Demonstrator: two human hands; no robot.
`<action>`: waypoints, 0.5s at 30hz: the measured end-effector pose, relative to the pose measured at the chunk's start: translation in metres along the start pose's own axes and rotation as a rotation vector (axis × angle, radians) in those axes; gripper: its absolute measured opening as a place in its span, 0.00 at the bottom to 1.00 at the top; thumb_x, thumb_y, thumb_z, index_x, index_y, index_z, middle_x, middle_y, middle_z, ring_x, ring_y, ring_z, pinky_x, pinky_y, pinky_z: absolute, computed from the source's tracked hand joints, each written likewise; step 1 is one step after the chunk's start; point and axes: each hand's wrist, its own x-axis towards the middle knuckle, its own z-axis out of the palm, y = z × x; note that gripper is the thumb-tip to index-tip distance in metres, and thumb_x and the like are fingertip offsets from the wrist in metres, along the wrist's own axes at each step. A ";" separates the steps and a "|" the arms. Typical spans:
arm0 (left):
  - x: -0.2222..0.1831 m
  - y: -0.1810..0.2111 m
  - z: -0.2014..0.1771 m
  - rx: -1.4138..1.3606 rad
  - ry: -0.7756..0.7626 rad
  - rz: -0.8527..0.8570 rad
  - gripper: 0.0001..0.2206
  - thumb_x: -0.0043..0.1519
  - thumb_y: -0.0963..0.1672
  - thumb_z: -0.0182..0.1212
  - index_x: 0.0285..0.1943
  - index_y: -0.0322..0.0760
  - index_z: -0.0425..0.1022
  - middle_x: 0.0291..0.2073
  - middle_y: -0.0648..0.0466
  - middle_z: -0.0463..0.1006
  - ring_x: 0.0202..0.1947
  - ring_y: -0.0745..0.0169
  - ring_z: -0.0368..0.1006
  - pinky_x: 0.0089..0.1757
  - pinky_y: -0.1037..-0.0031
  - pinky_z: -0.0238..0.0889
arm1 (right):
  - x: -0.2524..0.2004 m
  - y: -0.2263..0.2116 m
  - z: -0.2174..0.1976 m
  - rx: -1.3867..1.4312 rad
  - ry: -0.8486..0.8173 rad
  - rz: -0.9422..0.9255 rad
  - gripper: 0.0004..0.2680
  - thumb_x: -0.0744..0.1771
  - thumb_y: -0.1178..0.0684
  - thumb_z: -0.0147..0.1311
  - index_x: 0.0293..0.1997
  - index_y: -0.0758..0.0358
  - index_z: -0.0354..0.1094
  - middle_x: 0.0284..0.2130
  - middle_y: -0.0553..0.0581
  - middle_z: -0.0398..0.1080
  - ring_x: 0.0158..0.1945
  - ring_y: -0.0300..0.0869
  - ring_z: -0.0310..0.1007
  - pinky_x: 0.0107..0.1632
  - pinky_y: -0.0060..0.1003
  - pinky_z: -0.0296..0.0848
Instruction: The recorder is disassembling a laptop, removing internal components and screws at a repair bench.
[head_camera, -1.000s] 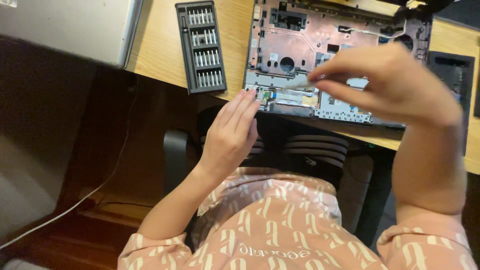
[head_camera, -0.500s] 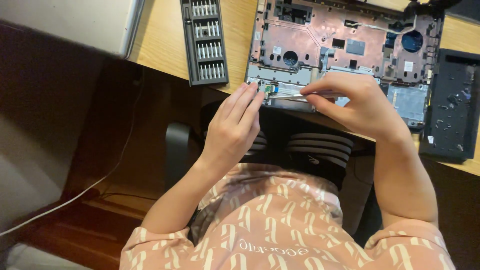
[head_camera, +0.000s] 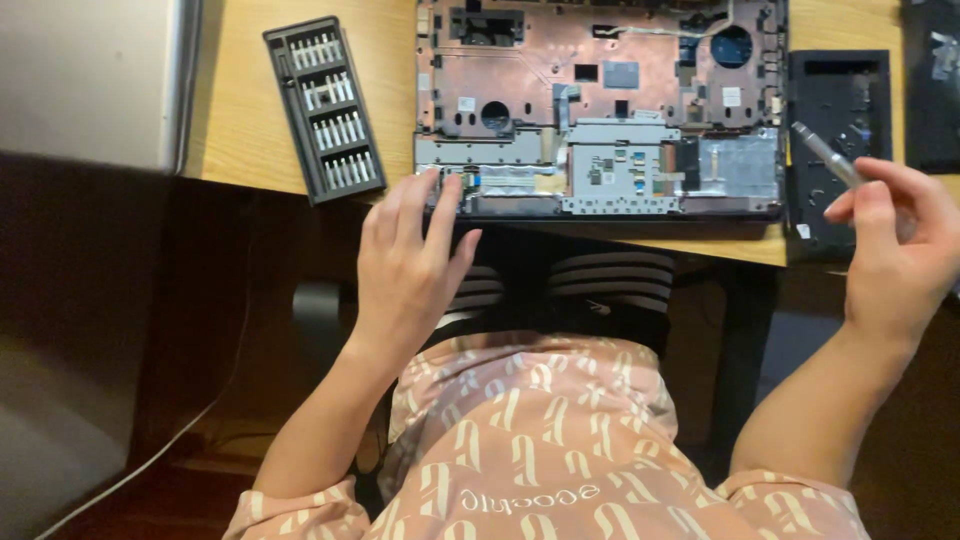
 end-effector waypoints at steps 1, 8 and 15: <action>0.003 0.000 -0.001 0.028 -0.007 -0.003 0.25 0.60 0.43 0.72 0.65 0.29 0.72 0.60 0.43 0.70 0.62 0.44 0.66 0.60 0.57 0.60 | 0.000 0.001 -0.005 -0.087 0.074 -0.060 0.07 0.74 0.63 0.50 0.59 0.71 0.70 0.42 0.54 0.73 0.45 0.34 0.73 0.52 0.27 0.71; 0.009 -0.006 -0.006 0.100 -0.012 0.053 0.22 0.59 0.46 0.74 0.61 0.34 0.77 0.57 0.49 0.74 0.60 0.48 0.68 0.58 0.58 0.60 | -0.003 0.051 -0.038 -0.490 0.181 -0.321 0.10 0.72 0.72 0.46 0.61 0.75 0.68 0.50 0.65 0.67 0.50 0.48 0.74 0.57 0.40 0.73; 0.013 -0.009 -0.011 0.055 -0.029 0.042 0.17 0.59 0.44 0.74 0.56 0.35 0.80 0.54 0.50 0.77 0.57 0.48 0.71 0.57 0.59 0.63 | 0.003 0.090 -0.053 -0.634 0.219 -0.239 0.12 0.72 0.70 0.47 0.64 0.72 0.68 0.50 0.66 0.65 0.52 0.53 0.71 0.57 0.43 0.71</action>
